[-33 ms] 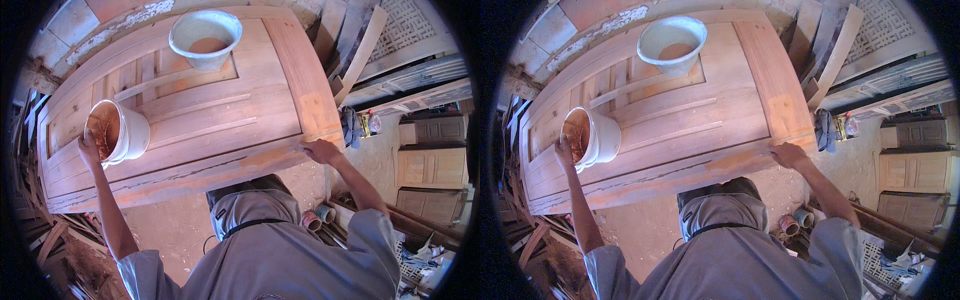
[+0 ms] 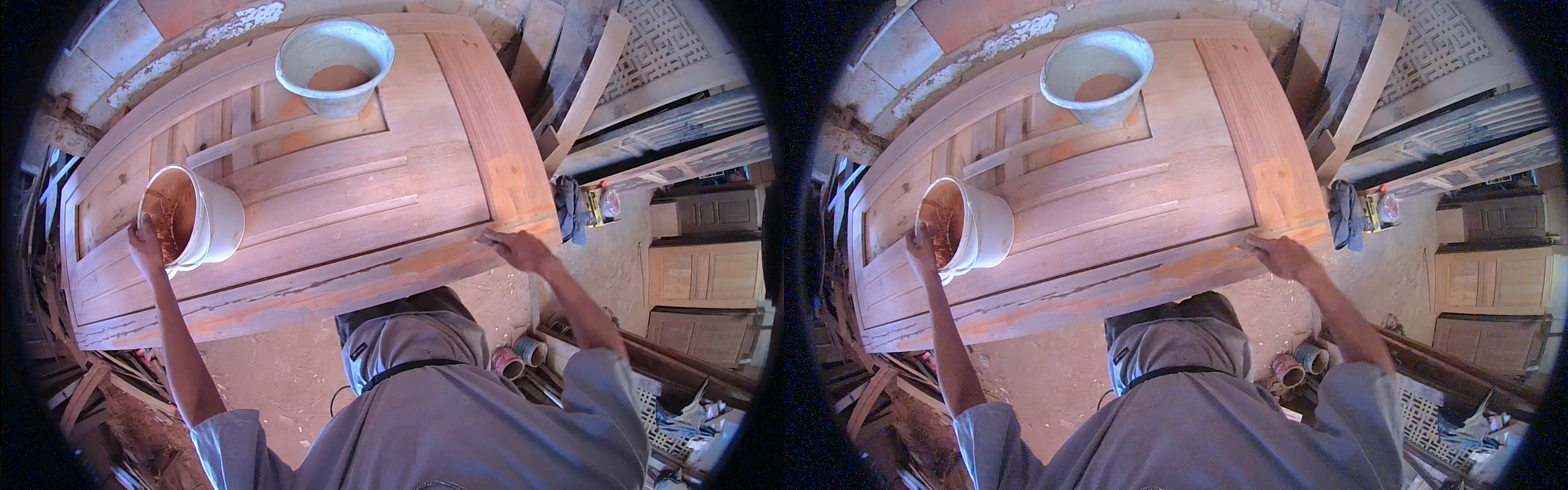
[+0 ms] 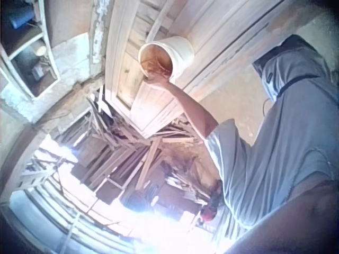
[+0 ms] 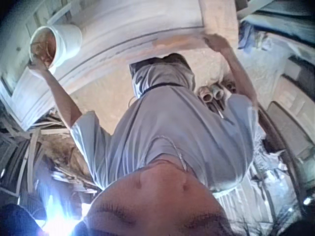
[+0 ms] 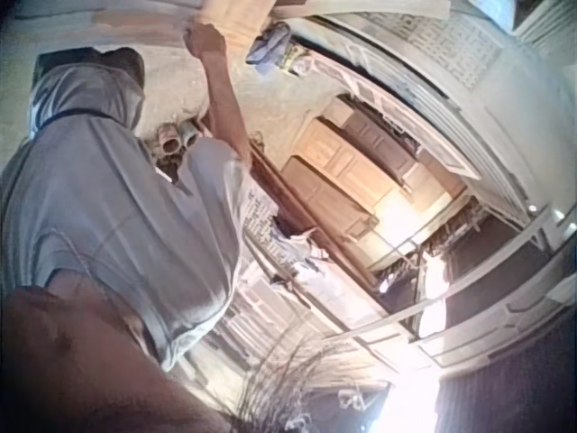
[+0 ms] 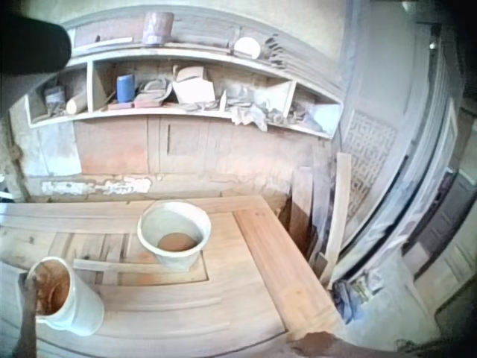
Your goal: The person mixes a wood-filler substance in a bucket using a brush and applies it to the edges and crevices of a wooden door using a small spatula tool and their hands.
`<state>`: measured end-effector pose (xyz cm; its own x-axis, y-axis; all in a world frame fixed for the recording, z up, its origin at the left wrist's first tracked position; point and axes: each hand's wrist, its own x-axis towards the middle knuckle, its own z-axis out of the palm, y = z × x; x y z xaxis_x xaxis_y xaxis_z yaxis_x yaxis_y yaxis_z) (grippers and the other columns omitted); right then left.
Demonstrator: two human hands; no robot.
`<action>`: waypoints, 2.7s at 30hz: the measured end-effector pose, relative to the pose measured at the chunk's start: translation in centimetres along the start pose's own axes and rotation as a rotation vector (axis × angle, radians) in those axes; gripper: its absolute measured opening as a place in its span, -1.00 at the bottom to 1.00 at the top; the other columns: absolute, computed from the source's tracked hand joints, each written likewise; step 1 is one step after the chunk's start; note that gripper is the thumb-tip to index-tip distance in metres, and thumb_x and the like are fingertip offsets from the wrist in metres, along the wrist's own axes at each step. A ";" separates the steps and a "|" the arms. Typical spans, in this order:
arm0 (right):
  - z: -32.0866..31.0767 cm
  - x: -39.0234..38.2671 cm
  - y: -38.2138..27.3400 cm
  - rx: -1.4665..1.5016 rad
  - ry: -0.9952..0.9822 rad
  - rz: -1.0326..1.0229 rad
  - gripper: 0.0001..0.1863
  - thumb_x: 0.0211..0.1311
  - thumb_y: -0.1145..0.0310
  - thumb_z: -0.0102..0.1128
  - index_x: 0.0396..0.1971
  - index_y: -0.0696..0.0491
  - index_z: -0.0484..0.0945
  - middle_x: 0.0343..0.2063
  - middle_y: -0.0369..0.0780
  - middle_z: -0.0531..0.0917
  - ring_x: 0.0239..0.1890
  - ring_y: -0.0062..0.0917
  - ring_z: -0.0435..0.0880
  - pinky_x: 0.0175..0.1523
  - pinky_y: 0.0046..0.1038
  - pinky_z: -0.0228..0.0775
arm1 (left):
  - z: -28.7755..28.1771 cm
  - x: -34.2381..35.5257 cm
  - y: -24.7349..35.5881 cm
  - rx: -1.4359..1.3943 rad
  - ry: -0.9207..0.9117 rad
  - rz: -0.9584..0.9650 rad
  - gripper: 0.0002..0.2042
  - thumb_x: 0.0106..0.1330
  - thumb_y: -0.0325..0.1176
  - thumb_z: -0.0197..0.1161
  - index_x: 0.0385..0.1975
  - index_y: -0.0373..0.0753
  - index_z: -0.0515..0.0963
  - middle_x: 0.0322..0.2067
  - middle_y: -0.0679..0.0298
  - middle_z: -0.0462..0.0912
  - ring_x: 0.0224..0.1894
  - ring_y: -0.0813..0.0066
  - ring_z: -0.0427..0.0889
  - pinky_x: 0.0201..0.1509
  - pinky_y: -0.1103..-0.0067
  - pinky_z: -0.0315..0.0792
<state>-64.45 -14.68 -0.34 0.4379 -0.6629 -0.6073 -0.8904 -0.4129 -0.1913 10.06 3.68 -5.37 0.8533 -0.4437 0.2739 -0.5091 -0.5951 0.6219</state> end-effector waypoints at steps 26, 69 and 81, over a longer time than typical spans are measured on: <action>10.5 -1.5 -9.6 0.245 0.346 0.318 -0.53 0.37 0.18 0.00 0.27 -0.18 0.37 -0.43 0.08 0.62 -0.41 0.03 0.65 -0.26 0.00 0.51 | -0.6 0.3 -0.9 0.006 -0.009 0.046 -0.41 0.31 0.08 0.18 0.04 -0.41 0.51 -0.08 -0.11 0.64 -0.02 0.05 0.62 0.09 0.32 0.42; 16.3 -0.7 -16.2 0.513 0.414 0.026 -0.42 0.42 0.23 -0.05 0.41 -0.12 0.11 -0.34 0.14 0.56 -0.42 0.04 0.60 -0.30 -0.03 0.50 | -1.4 0.1 -0.3 0.036 -0.086 0.020 -0.28 0.28 0.23 0.16 0.05 -0.45 0.50 -0.08 -0.12 0.63 -0.02 0.07 0.62 0.09 0.33 0.42; 16.3 0.5 -17.6 0.438 0.355 0.012 -0.39 0.42 0.23 -0.06 0.42 -0.15 0.07 -0.30 0.19 0.56 -0.42 0.07 0.62 -0.31 0.00 0.51 | -1.2 0.1 -0.6 -0.068 -0.064 0.001 -0.34 0.30 0.16 0.18 0.05 -0.42 0.51 -0.09 -0.06 0.64 -0.05 0.16 0.62 0.08 0.36 0.42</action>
<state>-50.57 2.42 -9.79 0.3748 -0.8667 -0.3291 -0.8308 -0.1564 -0.5341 10.59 4.82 -4.83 0.8427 -0.4875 0.2287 -0.4994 -0.5488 0.6704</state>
